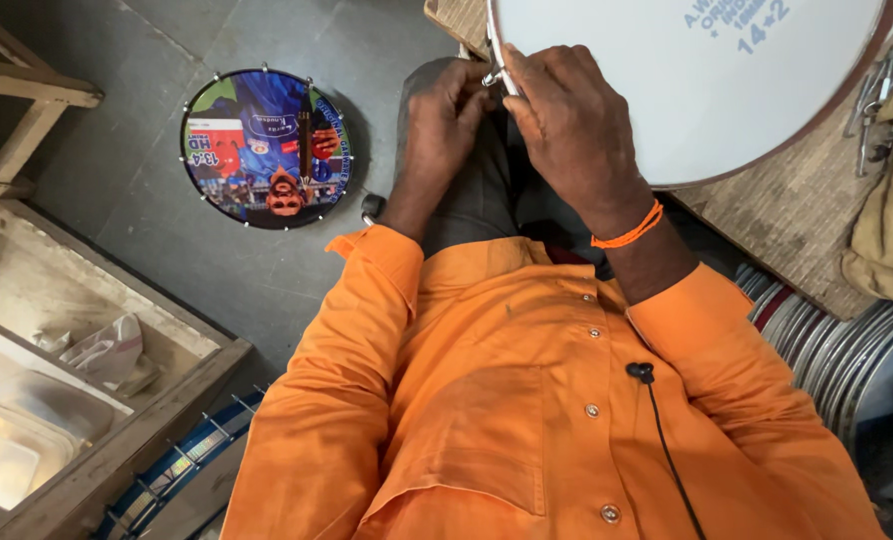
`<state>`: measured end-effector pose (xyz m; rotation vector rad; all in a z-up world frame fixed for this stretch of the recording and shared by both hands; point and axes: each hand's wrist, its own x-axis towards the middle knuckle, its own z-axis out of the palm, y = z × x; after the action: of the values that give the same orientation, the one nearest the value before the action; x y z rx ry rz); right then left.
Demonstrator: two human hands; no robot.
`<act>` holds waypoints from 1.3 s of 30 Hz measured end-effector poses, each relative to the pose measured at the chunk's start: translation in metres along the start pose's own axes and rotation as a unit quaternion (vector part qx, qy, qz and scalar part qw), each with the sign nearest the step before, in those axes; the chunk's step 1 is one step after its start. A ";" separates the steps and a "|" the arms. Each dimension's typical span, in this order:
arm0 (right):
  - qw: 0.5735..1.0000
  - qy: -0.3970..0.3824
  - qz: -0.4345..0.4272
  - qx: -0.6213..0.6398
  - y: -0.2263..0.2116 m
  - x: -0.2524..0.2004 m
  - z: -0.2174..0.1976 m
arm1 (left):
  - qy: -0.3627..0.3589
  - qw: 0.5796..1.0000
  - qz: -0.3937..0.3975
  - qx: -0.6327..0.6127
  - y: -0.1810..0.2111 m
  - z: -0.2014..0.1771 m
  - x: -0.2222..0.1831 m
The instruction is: The person attaches a drumhead to a metal drum shell by placing the head on top and then securing the outer rim with metal bolts and brackets using their hands and a small tool.
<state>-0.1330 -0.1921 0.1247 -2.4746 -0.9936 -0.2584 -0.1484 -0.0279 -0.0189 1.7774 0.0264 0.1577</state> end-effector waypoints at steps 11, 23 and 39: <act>1.000 0.002 -0.001 0.002 -0.001 0.002 -0.001 | 0.015 1.000 0.018 -0.015 0.007 -0.006 0.002; 1.000 -0.002 0.003 0.007 -0.002 0.003 -0.003 | 0.003 0.999 0.040 0.027 0.014 -0.012 0.008; 0.995 -0.003 0.056 0.088 0.001 0.001 -0.001 | 0.003 0.999 0.031 0.034 0.016 -0.012 0.011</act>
<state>-0.1321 -0.1928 0.1258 -2.3602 -0.8392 -0.1221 -0.1405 -0.0183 -0.0001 1.8459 -0.0198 0.2081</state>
